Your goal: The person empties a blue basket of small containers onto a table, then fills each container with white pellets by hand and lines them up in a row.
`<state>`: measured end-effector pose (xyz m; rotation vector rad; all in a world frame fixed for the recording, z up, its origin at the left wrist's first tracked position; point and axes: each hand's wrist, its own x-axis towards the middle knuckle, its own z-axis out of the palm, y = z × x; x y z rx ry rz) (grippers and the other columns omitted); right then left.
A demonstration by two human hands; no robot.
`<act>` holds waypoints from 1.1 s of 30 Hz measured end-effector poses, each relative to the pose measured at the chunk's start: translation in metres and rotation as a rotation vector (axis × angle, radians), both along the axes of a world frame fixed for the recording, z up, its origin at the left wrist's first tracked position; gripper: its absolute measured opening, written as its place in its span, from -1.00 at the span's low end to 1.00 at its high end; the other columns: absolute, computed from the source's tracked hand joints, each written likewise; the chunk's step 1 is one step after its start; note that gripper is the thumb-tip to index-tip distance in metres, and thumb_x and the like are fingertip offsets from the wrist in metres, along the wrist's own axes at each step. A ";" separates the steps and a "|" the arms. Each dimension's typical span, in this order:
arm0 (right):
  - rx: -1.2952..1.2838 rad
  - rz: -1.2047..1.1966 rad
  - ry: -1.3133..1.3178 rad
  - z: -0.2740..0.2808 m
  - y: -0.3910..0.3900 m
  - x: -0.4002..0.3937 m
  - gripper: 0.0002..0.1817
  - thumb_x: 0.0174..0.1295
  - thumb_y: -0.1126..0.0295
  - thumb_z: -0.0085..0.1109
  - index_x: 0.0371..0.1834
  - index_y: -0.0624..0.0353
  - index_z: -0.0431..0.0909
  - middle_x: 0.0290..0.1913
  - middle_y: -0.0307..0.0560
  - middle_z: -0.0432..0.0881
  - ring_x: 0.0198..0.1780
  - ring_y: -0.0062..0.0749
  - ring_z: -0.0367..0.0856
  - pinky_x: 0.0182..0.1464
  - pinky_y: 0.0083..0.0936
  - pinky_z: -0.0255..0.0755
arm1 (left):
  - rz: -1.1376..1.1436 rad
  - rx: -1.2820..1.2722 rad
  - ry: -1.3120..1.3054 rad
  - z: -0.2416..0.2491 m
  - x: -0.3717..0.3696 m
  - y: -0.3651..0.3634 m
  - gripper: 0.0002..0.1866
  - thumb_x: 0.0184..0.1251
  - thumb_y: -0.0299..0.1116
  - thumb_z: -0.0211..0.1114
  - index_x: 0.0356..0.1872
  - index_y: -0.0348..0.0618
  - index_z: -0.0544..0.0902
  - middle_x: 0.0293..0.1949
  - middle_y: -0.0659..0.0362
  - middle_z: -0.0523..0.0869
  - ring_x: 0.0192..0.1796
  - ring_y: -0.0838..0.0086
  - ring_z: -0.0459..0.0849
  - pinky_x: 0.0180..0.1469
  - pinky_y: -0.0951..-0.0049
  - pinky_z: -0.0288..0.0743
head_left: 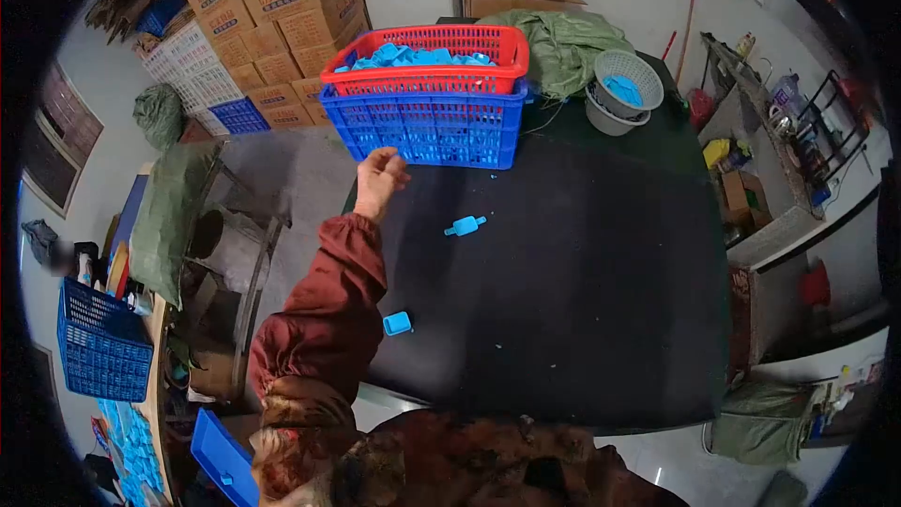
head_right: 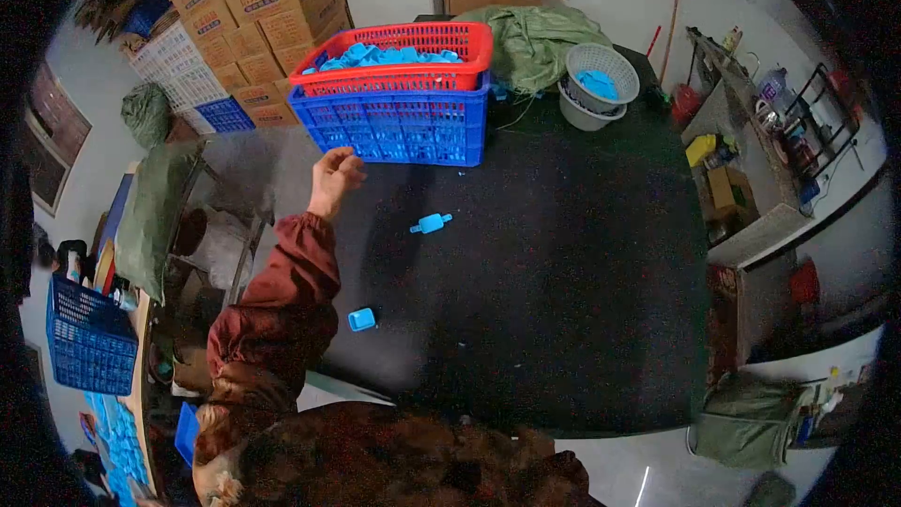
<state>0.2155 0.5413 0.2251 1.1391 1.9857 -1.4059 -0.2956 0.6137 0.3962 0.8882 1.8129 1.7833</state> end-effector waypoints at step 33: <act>0.504 -0.610 1.112 0.172 0.415 -0.394 -0.87 -0.09 0.41 0.03 -0.52 0.23 0.49 -0.65 -0.20 0.47 -0.74 -0.50 0.37 -0.74 -0.53 0.17 | 0.591 0.411 -0.402 0.032 -0.169 0.154 -0.67 -0.21 -0.55 0.30 -0.31 -0.37 0.48 -0.38 0.09 0.55 -0.44 0.35 0.56 -0.50 0.29 0.50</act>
